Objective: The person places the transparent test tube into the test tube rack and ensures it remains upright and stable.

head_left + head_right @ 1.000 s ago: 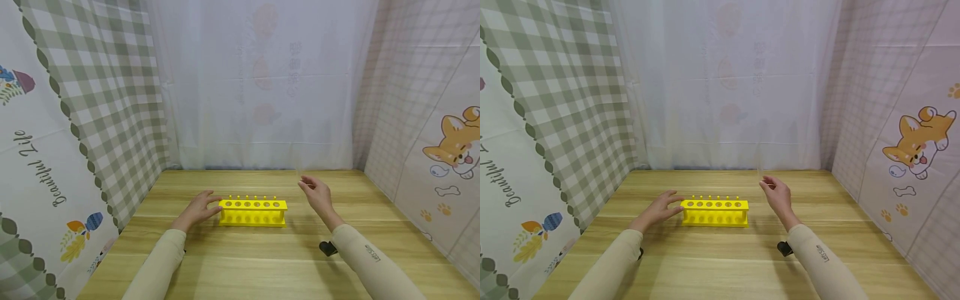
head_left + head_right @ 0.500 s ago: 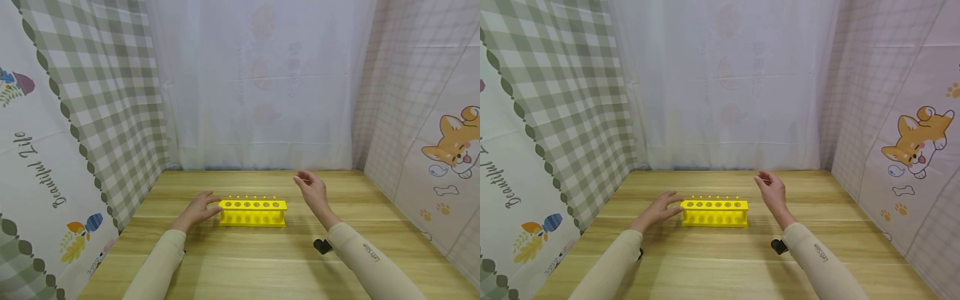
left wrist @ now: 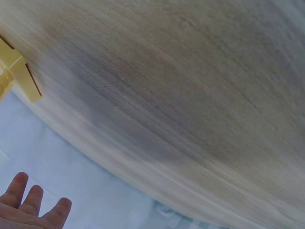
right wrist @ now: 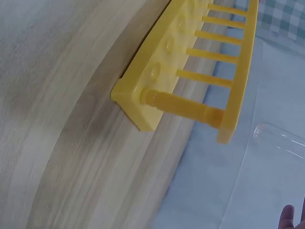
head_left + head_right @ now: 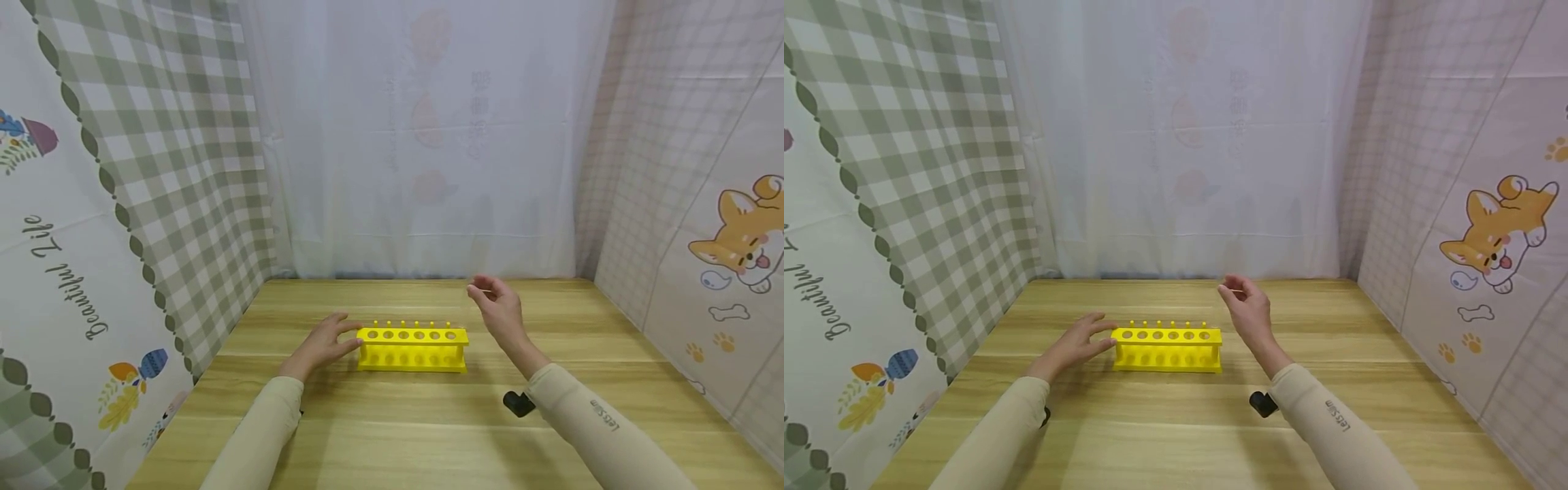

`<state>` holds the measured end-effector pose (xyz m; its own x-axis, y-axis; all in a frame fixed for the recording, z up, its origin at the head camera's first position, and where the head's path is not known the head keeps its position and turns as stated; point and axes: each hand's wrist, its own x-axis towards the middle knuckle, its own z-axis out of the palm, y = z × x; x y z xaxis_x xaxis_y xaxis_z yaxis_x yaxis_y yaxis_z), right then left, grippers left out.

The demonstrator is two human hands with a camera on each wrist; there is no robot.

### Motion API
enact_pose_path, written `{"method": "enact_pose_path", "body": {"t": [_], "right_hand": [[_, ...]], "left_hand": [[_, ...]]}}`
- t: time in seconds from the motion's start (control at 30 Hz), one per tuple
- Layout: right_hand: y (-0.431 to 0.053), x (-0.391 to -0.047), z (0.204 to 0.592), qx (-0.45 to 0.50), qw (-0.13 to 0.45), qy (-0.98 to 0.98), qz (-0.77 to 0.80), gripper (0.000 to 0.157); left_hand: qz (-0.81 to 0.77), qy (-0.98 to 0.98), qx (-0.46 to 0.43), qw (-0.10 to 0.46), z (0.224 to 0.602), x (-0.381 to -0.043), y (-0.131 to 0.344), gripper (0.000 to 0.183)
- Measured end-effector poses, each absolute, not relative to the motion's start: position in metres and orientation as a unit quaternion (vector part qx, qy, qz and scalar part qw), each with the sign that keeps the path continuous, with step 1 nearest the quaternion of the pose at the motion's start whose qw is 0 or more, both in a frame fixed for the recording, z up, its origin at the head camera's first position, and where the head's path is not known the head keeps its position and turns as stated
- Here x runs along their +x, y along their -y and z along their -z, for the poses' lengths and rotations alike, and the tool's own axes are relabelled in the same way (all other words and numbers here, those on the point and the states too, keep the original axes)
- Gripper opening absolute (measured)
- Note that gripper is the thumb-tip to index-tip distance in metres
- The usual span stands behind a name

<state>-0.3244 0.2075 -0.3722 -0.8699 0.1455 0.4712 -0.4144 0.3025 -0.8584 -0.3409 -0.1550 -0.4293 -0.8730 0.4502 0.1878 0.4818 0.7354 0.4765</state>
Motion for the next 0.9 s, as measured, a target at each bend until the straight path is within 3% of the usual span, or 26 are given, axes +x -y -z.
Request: {"method": "enact_pose_path", "body": {"t": [0.9], "right_hand": [[-0.186,-0.309,0.386,0.122,0.192,0.807,-0.545,0.031]], "left_hand": [[0.274,0.929,-0.247,0.029,0.429,-0.338,0.155,0.05]]}}
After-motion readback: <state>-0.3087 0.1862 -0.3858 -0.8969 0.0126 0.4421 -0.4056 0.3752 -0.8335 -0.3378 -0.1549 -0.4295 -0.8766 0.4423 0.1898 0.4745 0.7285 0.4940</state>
